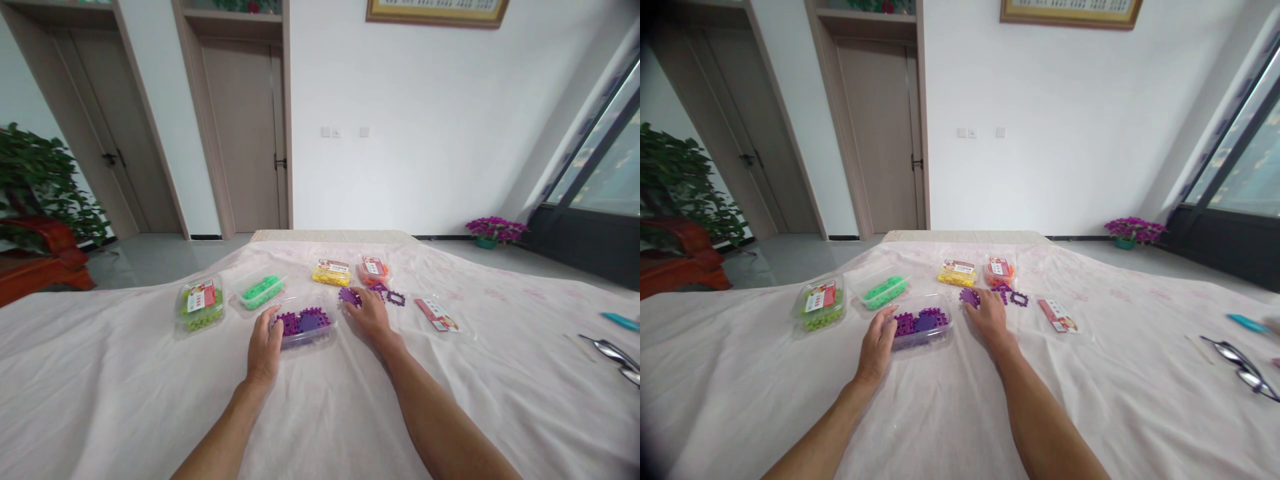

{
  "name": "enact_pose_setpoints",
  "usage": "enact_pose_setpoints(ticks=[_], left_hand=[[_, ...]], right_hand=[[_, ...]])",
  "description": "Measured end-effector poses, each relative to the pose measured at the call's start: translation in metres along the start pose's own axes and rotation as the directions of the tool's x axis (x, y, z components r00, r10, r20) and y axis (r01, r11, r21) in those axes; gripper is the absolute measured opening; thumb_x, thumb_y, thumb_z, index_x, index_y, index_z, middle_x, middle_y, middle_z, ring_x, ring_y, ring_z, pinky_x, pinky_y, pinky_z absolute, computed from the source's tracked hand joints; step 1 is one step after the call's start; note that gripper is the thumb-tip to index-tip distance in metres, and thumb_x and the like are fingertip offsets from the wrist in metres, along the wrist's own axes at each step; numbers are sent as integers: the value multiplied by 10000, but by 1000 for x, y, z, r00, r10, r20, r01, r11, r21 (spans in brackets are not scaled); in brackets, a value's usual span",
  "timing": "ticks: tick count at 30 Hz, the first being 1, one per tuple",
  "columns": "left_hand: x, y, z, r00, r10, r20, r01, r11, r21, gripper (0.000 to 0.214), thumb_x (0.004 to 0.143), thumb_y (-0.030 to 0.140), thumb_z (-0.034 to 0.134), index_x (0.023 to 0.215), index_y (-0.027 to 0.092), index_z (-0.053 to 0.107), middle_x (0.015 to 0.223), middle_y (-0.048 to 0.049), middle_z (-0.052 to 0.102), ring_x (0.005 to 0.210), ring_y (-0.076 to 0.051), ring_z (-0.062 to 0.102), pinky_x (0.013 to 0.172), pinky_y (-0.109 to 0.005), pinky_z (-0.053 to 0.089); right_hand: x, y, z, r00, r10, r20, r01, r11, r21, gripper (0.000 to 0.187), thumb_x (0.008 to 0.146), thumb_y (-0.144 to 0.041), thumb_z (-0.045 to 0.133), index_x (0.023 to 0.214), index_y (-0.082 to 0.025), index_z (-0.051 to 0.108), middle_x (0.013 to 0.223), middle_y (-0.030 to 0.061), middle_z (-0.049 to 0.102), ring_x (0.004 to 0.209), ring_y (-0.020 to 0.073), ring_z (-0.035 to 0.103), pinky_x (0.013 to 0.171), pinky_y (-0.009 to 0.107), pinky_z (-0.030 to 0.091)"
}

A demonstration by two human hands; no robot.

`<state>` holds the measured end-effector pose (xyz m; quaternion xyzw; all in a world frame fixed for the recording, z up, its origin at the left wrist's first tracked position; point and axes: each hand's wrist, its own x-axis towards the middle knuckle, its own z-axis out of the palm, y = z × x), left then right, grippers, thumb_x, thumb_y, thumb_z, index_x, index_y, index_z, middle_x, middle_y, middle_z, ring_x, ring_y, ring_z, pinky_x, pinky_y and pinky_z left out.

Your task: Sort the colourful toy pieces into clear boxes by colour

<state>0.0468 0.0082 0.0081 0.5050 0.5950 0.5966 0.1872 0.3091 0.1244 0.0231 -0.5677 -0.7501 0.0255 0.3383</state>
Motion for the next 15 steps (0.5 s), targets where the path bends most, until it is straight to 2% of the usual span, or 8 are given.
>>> enact_pose_setpoints(ticks=[2, 4, 6, 8, 12, 13, 15], left_hand=[[1, -1, 0, 1000, 3, 2, -3, 1000, 3, 333, 896, 325, 469, 1177, 211, 606, 1258, -78, 629, 1242, -235, 528, 1104, -417, 352], [1, -1, 0, 1000, 8, -1, -8, 1000, 3, 328, 889, 321, 476, 1167, 211, 613, 1250, -77, 632, 1239, -236, 530, 1103, -419, 352], [2, -1, 0, 1000, 11, -2, -11, 1000, 4, 328, 883, 316, 480, 1161, 210, 618, 1241, -76, 636, 1233, -238, 534, 1104, -423, 351], [2, 0, 0, 1000, 12, -1, -12, 1000, 7, 329, 881, 313, 478, 1160, 211, 619, 1235, -73, 637, 1229, -239, 536, 1105, -425, 349], [2, 1, 0, 1000, 21, 3, -21, 1000, 22, 327, 885, 316, 466, 1155, 211, 618, 1229, -72, 635, 1226, -237, 534, 1103, -422, 352], [2, 1, 0, 1000, 24, 5, -24, 999, 26, 329, 887, 318, 463, 1157, 209, 616, 1229, -74, 633, 1225, -237, 533, 1102, -423, 354], [2, 2, 0, 1000, 30, 5, -30, 999, 29, 328, 887, 321, 464, 1154, 207, 615, 1225, -76, 633, 1216, -238, 537, 1097, -425, 361]], right_hand=[[3, -10, -4, 1000, -22, -10, 23, 974, 225, 453, 815, -417, 640, 1202, -182, 645, 1123, 93, 695, 1009, 240, 617, 933, 389, 439], [5, -24, -10, 997, -77, 32, 55, 898, 437, 448, 811, -417, 654, 1195, -186, 652, 1127, 85, 703, 975, 229, 640, 896, 382, 470], [5, -38, -19, 981, -170, 91, 91, 824, 559, 414, 800, -404, 680, 1160, -200, 679, 1138, 76, 707, 1014, 235, 638, 914, 390, 468], [4, -50, -28, 941, -295, 164, 141, 786, 601, 363, 793, -387, 697, 1115, -220, 709, 1133, 60, 712, 1067, 242, 622, 959, 399, 445], [0, -63, -37, 811, -512, 284, 289, 772, 566, 301, 772, -366, 727, 1041, -232, 745, 1043, 37, 731, 1015, 225, 633, 956, 370, 440], [0, -65, -37, 795, -535, 286, 331, 778, 533, 304, 763, -362, 737, 1037, -231, 747, 1026, 35, 734, 996, 222, 637, 949, 364, 440], [-2, -69, -34, 804, -533, 264, 383, 803, 457, 323, 766, -357, 740, 1063, -229, 740, 1022, 31, 736, 985, 219, 638, 945, 357, 437]])
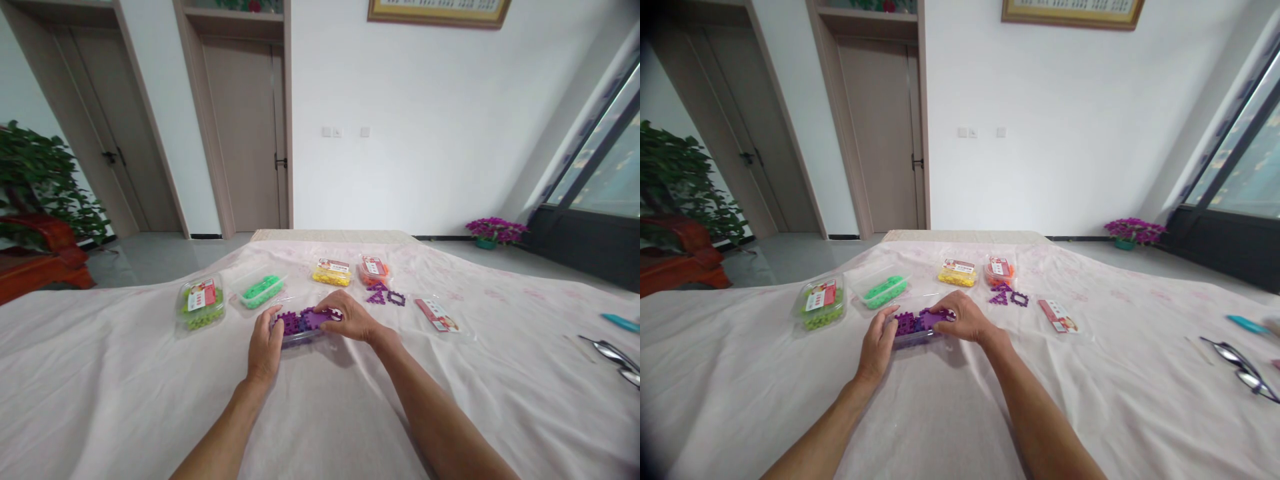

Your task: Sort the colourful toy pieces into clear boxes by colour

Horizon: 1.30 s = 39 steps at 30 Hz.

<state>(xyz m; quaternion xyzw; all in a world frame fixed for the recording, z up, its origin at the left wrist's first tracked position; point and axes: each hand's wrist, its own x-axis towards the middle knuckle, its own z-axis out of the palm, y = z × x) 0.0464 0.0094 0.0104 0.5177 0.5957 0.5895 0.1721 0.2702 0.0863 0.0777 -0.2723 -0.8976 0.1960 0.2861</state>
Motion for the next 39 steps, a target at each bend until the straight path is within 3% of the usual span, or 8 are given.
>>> enact_pose_setpoints(ticks=[6, 10, 14, 18, 23, 28, 31, 39], left_hand=[[1, -3, 1, 1000, 8, -9, -8, 1000, -5, 322, 876, 326, 482, 1143, 215, 625, 1200, -70, 647, 1199, -240, 557, 1088, -424, 378], [0, -4, 1, 1000, 4, -13, -4, 1000, -16, 320, 874, 333, 494, 1141, 220, 628, 1197, -67, 649, 1198, -242, 561, 1083, -422, 386], [0, -4, 1, 1000, 3, -9, -4, 1000, -10, 320, 876, 328, 489, 1146, 219, 621, 1200, -66, 644, 1196, -239, 558, 1079, -418, 387], [-1, -4, 1, 1000, -2, 0, 2, 1000, -10, 323, 885, 328, 470, 1151, 214, 613, 1213, -73, 634, 1208, -240, 545, 1085, -423, 375], [-1, -2, 0, 1000, -16, 6, 16, 1000, -9, 326, 883, 321, 469, 1156, 212, 610, 1230, -77, 625, 1224, -242, 532, 1093, -424, 365], [-2, 0, 0, 1000, -12, 3, 12, 1000, -6, 331, 886, 328, 465, 1159, 208, 609, 1228, -75, 627, 1216, -239, 538, 1095, -423, 365], [-2, -1, 0, 1000, -6, 1, 6, 1000, 0, 330, 886, 326, 460, 1152, 204, 612, 1216, -74, 632, 1209, -238, 544, 1088, -425, 374], [-1, -4, 1, 1000, 10, 4, -10, 1000, 16, 330, 891, 317, 453, 1157, 199, 609, 1215, -78, 633, 1198, -237, 547, 1078, -430, 384]], right_hand=[[5, -4, 14, 996, -63, -56, 55, 990, -128, 282, 899, -375, 619, 1124, -236, 717, 1150, 35, 712, 1101, 208, 614, 1018, 364, 402], [5, 1, 17, 991, -59, -118, 36, 981, -188, 321, 890, -414, 638, 1156, -248, 708, 1226, 79, 672, 1176, 231, 570, 1042, 403, 399], [3, 8, 10, 982, 58, -178, -80, 989, -121, 379, 832, -397, 699, 1175, -237, 691, 1216, 85, 665, 1165, 241, 572, 1033, 428, 416], [0, 10, -6, 958, 282, -57, -285, 957, -51, 510, 779, -336, 719, 1263, -203, 633, 1223, 106, 645, 965, 209, 644, 877, 375, 508], [-4, 9, -19, 880, 469, 76, -468, 883, -33, 441, 768, -326, 705, 1181, -175, 672, 881, 54, 727, 699, 169, 651, 643, 286, 499], [-1, 4, -21, 889, 458, -16, -458, 888, -33, 182, 785, -206, 604, 911, -175, 732, 708, 18, 707, 619, 144, 634, 577, 243, 440], [1, -2, -23, 909, 410, -71, -414, 908, -67, 147, 772, -160, 570, 783, -176, 716, 709, 13, 706, 656, 141, 636, 596, 232, 419], [2, -10, -16, 891, 447, -84, -455, 871, -187, 178, 776, -335, 683, 862, -183, 717, 785, 38, 723, 704, 160, 626, 620, 244, 391]])
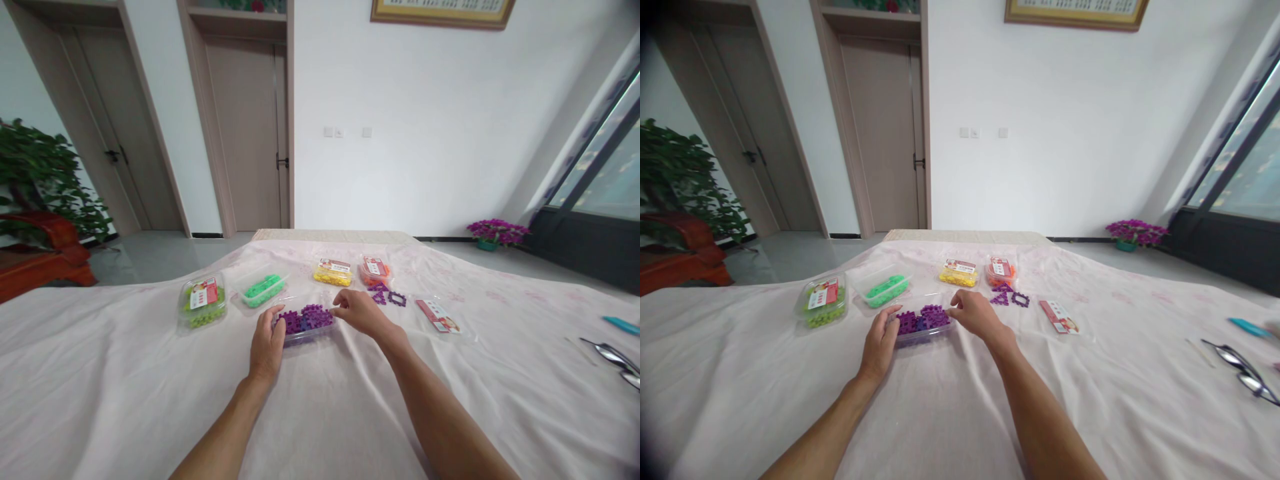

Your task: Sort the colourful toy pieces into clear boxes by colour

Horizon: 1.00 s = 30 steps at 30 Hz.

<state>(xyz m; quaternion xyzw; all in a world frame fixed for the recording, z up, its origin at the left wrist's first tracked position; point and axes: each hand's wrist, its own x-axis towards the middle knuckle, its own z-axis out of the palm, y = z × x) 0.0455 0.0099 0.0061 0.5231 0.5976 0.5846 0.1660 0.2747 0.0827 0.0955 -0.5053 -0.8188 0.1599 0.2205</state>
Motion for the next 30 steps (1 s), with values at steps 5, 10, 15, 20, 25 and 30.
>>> enact_pose_setpoints(ticks=[5, 10, 15, 20, 25, 30], left_hand=[[0, 1, 0, 1000, -6, 3, 6, 1000, 5, 332, 895, 326, 451, 1165, 212, 606, 1221, -69, 629, 1210, -233, 541, 1081, -422, 381], [-1, 5, 0, 1000, -14, 27, 14, 1000, -12, 332, 902, 328, 460, 1181, 209, 596, 1246, -73, 617, 1227, -231, 529, 1093, -422, 368], [-5, 11, 1, 987, 32, 155, -27, 999, -38, 362, 926, 333, 464, 1256, 216, 557, 1307, -76, 598, 1253, -216, 528, 1099, -402, 372], [-9, 12, 3, 970, 71, 234, -55, 996, -76, 459, 941, 355, 472, 1384, 234, 455, 1414, -84, 536, 1302, -212, 500, 1121, -403, 352], [-8, 9, 4, 967, 112, 230, -98, 993, -68, 508, 944, 338, 456, 1438, 228, 406, 1479, -96, 470, 1359, -215, 442, 1149, -414, 318], [-6, 12, 1, 955, 155, 255, -157, 988, -12, 405, 949, 331, 441, 1327, 225, 542, 1378, -82, 552, 1315, -210, 478, 1148, -397, 323]], right_hand=[[0, -2, -1, 1000, 18, -13, -18, 1000, 5, 113, 746, -289, 707, 709, -185, 684, 678, 10, 687, 640, 139, 596, 577, 233, 356], [2, -3, -1, 995, -23, -97, 44, 975, 218, 144, 757, -307, 685, 702, -179, 650, 626, -20, 642, 581, 117, 559, 534, 217, 347], [3, -13, 8, 958, -123, -261, 180, 961, 209, 85, 799, -259, 655, 756, -186, 662, 703, -14, 669, 634, 115, 575, 604, 222, 382], [-2, -24, 15, 959, -194, -207, 198, 980, 2, 68, 843, -240, 628, 809, -197, 668, 791, 1, 694, 716, 129, 601, 655, 227, 375], [-8, -30, 20, 983, -172, -66, 149, 953, -263, 90, 865, -227, 592, 865, -219, 682, 884, 17, 707, 787, 150, 624, 635, 237, 338], [-10, -33, 22, 983, -185, -5, 171, 917, -360, 150, 895, -251, 571, 854, -221, 712, 896, 40, 699, 836, 165, 622, 679, 242, 363]])
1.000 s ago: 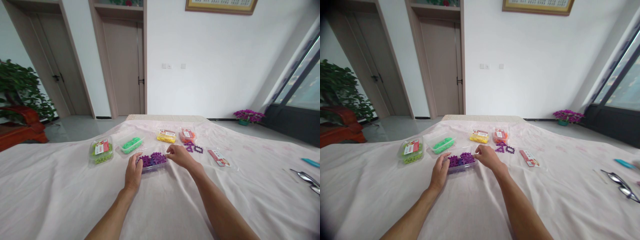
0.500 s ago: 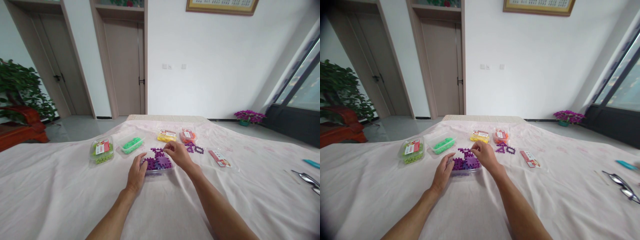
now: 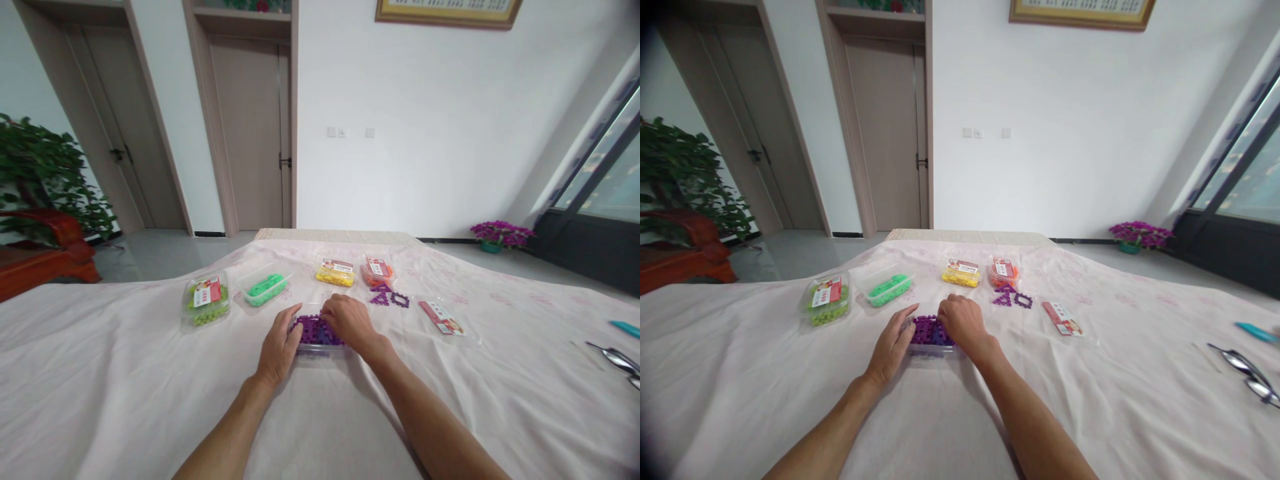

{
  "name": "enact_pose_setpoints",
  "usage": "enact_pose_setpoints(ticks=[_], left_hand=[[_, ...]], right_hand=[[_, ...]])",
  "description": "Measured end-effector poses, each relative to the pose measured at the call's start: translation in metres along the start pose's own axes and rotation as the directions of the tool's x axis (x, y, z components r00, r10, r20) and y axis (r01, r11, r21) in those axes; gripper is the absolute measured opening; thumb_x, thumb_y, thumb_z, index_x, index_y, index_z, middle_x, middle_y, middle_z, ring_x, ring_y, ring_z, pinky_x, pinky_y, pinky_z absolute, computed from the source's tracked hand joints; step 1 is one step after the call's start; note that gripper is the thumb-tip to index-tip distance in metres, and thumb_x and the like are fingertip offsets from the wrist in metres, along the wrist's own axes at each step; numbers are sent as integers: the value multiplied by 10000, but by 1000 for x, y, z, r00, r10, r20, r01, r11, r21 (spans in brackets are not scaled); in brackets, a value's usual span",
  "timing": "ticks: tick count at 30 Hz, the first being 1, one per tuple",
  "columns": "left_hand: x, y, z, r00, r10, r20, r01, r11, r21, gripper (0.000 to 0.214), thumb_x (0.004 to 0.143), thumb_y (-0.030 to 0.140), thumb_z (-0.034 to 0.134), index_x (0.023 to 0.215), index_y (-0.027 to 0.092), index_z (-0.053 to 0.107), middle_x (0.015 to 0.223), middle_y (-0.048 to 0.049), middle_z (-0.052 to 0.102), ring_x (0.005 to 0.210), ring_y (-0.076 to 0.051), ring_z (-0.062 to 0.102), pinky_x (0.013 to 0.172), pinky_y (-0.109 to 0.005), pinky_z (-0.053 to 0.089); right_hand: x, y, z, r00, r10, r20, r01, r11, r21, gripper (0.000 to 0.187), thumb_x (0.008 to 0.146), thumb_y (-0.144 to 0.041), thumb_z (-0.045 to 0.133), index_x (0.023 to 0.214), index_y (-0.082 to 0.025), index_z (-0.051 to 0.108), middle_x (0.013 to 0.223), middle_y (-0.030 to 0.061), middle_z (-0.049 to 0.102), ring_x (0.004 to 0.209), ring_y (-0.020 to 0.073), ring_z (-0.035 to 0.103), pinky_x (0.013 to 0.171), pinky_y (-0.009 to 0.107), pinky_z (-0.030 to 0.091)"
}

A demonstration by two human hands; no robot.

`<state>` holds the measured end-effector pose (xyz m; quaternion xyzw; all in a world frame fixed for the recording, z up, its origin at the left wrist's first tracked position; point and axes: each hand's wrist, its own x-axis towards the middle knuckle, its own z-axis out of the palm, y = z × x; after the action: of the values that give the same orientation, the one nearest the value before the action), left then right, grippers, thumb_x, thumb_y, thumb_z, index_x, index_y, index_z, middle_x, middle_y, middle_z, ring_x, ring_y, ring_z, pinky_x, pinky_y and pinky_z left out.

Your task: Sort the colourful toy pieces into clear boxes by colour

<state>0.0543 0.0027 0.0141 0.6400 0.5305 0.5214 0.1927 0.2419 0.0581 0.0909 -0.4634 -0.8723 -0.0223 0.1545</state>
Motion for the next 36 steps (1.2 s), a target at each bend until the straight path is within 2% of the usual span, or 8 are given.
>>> enact_pose_setpoints(ticks=[4, 7, 12, 16, 18, 24, 31, 36], left_hand=[[1, 3, -1, 1000, 28, 10, -28, 999, 20, 358, 949, 317, 428, 1247, 217, 597, 1316, -77, 585, 1288, -206, 498, 1136, -387, 340], [0, 3, -1, 1000, 16, -2, -16, 1000, 22, 348, 951, 328, 423, 1225, 214, 604, 1303, -78, 591, 1274, -209, 510, 1119, -387, 362], [-3, 2, -1, 999, -10, -46, 13, 998, 61, 356, 949, 340, 413, 1225, 214, 600, 1302, -76, 605, 1256, -213, 533, 1112, -391, 375], [-2, -3, 0, 994, -29, -109, 37, 996, 80, 377, 948, 368, 411, 1247, 211, 579, 1317, -85, 595, 1271, -224, 521, 1123, -422, 361], [-1, -4, 0, 992, -43, -120, 53, 996, 78, 386, 953, 373, 403, 1260, 206, 565, 1327, -90, 587, 1282, -224, 509, 1125, -427, 358], [0, -6, 0, 992, -48, -119, 56, 997, 61, 383, 955, 374, 404, 1251, 198, 572, 1316, -92, 595, 1274, -219, 513, 1122, -421, 362], [0, -5, 0, 991, -43, -125, 49, 998, 50, 381, 960, 365, 401, 1258, 195, 567, 1317, -98, 591, 1272, -218, 513, 1123, -424, 363], [-2, -2, -1, 986, 12, -166, 13, 989, 146, 362, 957, 368, 409, 1209, 211, 616, 1380, -101, 520, 1343, -226, 446, 1156, -437, 324]], right_hand=[[1, 3, -1, 995, -98, -34, 100, 993, 60, 223, 914, -234, 545, 817, -228, 745, 882, 48, 698, 896, 173, 612, 771, 247, 403], [5, 20, -3, 988, -32, -151, 58, 984, 169, 208, 910, -242, 550, 887, -232, 757, 929, 45, 713, 929, 173, 620, 817, 253, 425], [6, 84, -5, 916, 313, -252, -253, 936, 244, 277, 888, -224, 527, 1075, -217, 731, 1065, 56, 730, 1006, 203, 639, 878, 293, 441], [-7, 132, 4, 834, 507, -217, -500, 861, 90, 380, 864, -160, 487, 1170, -232, 702, 1175, 86, 699, 1064, 241, 621, 902, 323, 422], [-14, 144, 13, 833, 521, -187, -530, 848, 1, 412, 863, -139, 470, 1206, -227, 682, 1182, 93, 694, 1068, 246, 612, 908, 330, 412], [-16, 142, 42, 887, 450, -102, -460, 880, -119, 375, 938, -245, 453, 1265, -220, 635, 1339, 92, 605, 1196, 246, 531, 978, 339, 363], [-14, 129, 52, 930, 363, -55, -366, 929, -54, 222, 890, -335, 569, 971, -207, 732, 1088, 81, 686, 1058, 208, 586, 917, 285, 380], [-13, 124, 47, 912, 402, -79, -407, 911, -63, 235, 910, -322, 535, 948, -188, 724, 1040, 98, 689, 999, 204, 612, 852, 278, 402]])
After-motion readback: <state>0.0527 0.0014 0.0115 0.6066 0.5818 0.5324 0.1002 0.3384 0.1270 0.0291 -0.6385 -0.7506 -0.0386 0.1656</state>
